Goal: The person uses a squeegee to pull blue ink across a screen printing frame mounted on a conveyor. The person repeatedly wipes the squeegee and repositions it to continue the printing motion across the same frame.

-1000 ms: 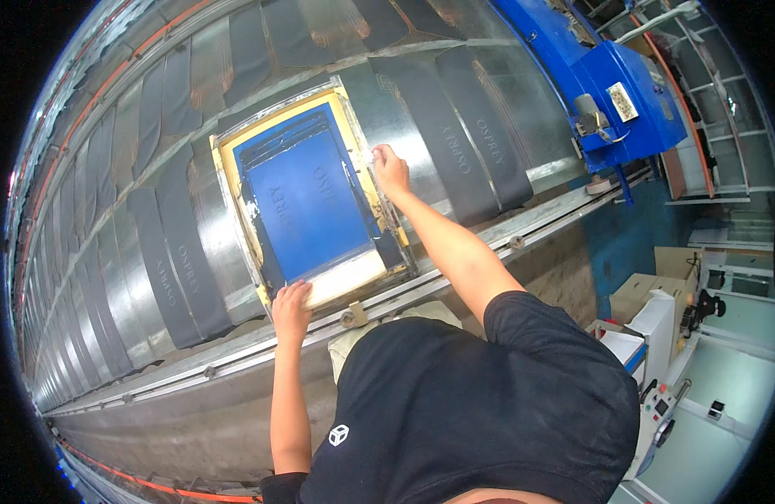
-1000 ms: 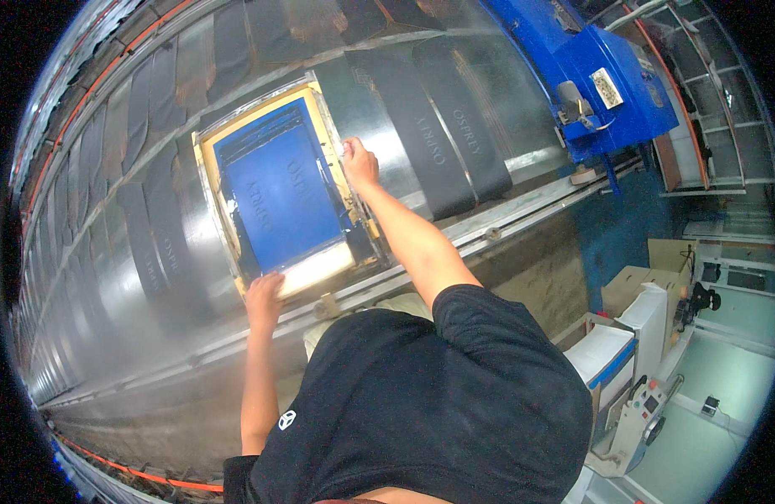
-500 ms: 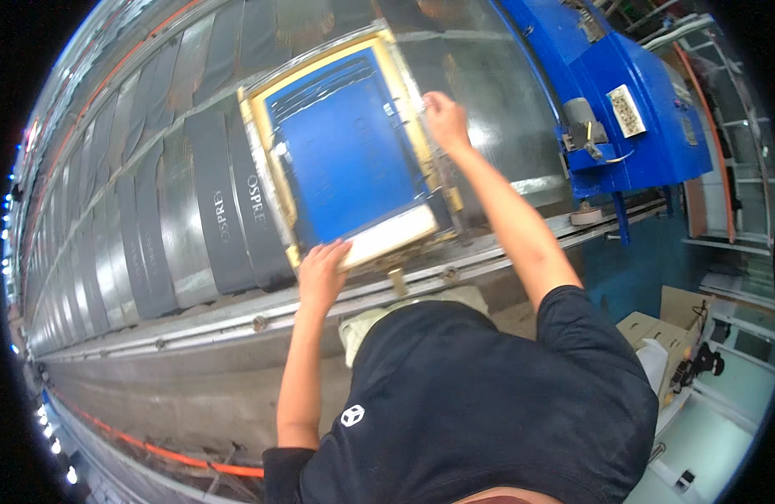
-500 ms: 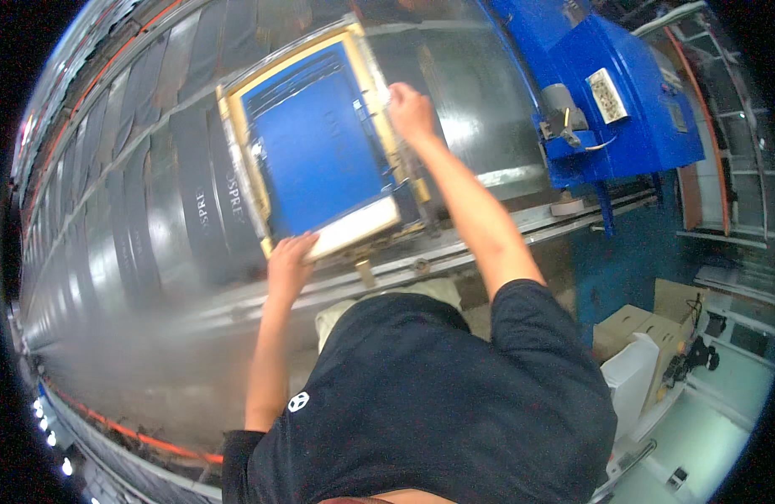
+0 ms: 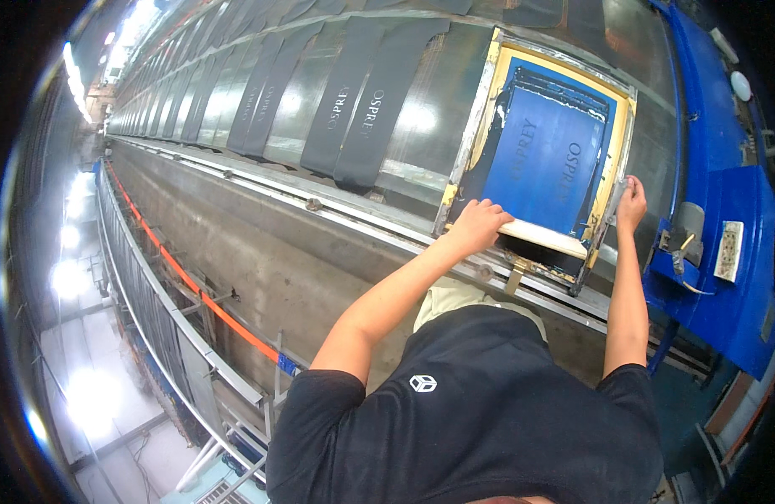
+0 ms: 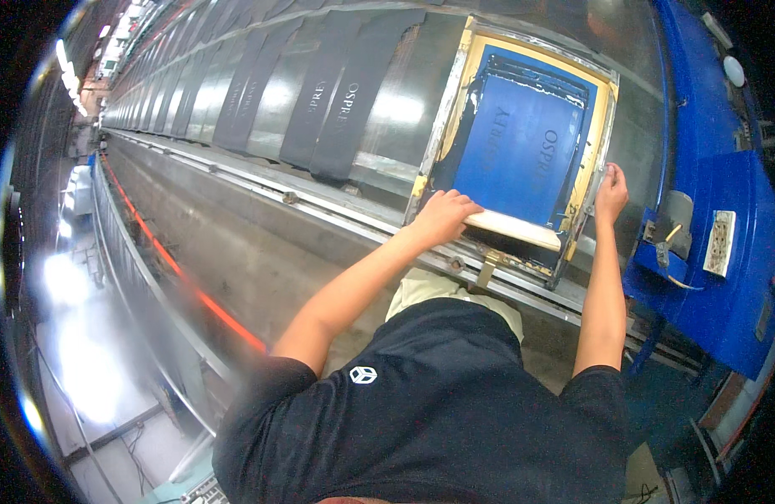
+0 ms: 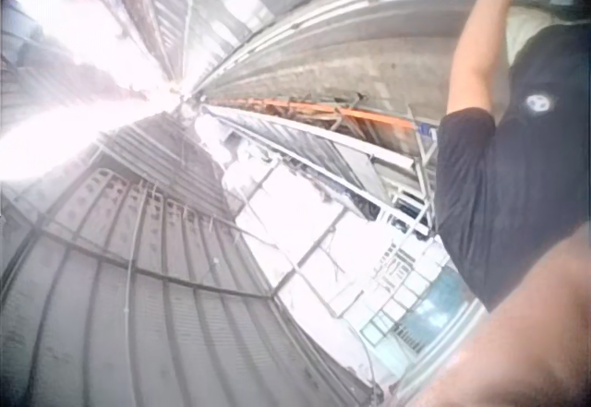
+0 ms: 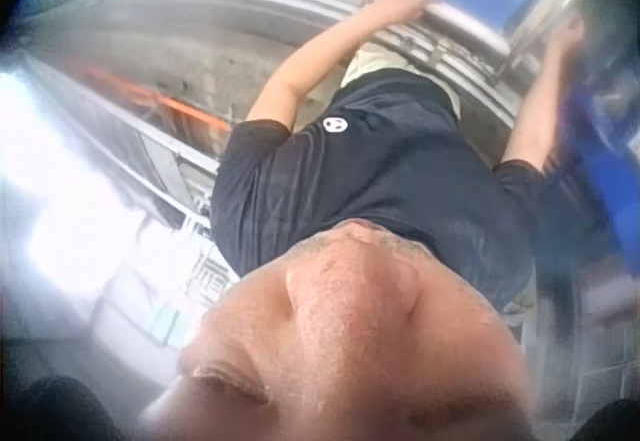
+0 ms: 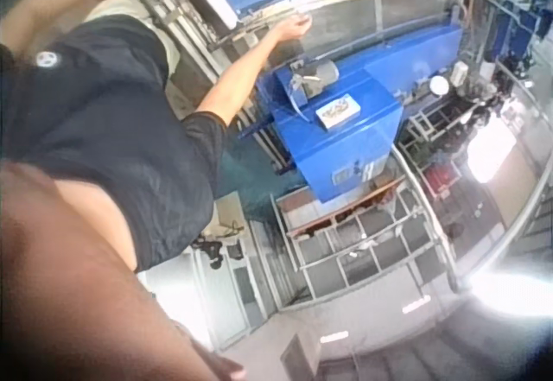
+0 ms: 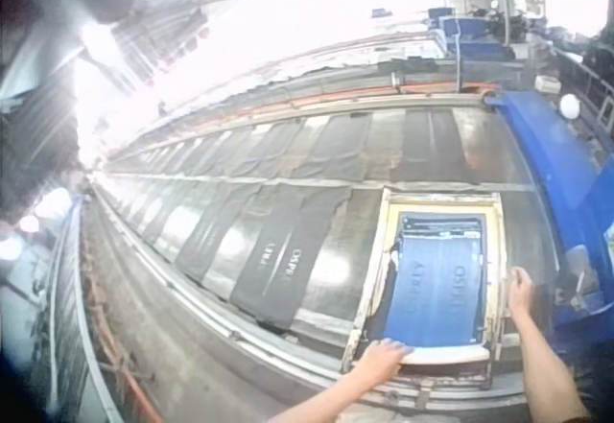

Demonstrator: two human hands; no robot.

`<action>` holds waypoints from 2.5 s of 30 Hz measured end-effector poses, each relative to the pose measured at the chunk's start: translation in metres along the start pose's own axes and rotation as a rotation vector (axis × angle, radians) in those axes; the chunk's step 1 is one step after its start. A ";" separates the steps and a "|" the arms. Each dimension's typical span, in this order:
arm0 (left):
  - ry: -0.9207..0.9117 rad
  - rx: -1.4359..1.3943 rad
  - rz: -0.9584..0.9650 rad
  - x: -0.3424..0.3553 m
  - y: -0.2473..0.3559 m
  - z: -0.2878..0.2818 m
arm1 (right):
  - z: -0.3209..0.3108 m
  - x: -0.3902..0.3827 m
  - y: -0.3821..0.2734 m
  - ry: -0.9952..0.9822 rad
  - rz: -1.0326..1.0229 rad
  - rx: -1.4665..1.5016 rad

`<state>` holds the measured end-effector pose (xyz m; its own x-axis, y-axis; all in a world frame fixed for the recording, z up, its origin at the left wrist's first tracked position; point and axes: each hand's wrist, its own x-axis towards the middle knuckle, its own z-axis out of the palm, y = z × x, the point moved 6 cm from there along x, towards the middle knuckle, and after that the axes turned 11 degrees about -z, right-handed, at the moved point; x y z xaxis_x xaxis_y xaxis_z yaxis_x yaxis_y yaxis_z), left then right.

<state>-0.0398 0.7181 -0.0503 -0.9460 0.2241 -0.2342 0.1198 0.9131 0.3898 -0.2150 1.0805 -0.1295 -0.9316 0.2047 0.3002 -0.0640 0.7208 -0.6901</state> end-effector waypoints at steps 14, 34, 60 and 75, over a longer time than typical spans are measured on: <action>0.106 -0.011 -0.024 -0.020 0.003 -0.018 | 0.006 -0.008 -0.011 0.048 0.020 0.111; 0.221 0.118 0.050 -0.024 -0.005 -0.009 | 0.002 -0.007 -0.020 -0.060 0.145 0.055; 0.265 -0.025 0.023 0.168 -0.046 -0.048 | 0.036 -0.009 -0.135 -0.392 -0.479 -0.140; 0.259 -0.102 0.098 0.148 -0.039 -0.061 | 0.028 -0.007 -0.141 -0.548 -0.515 -0.343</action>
<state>-0.2031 0.6947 -0.0459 -0.9784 0.2030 0.0392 0.1959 0.8496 0.4896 -0.2093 0.9592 -0.0529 -0.8634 -0.4948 0.0988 -0.5008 0.8162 -0.2883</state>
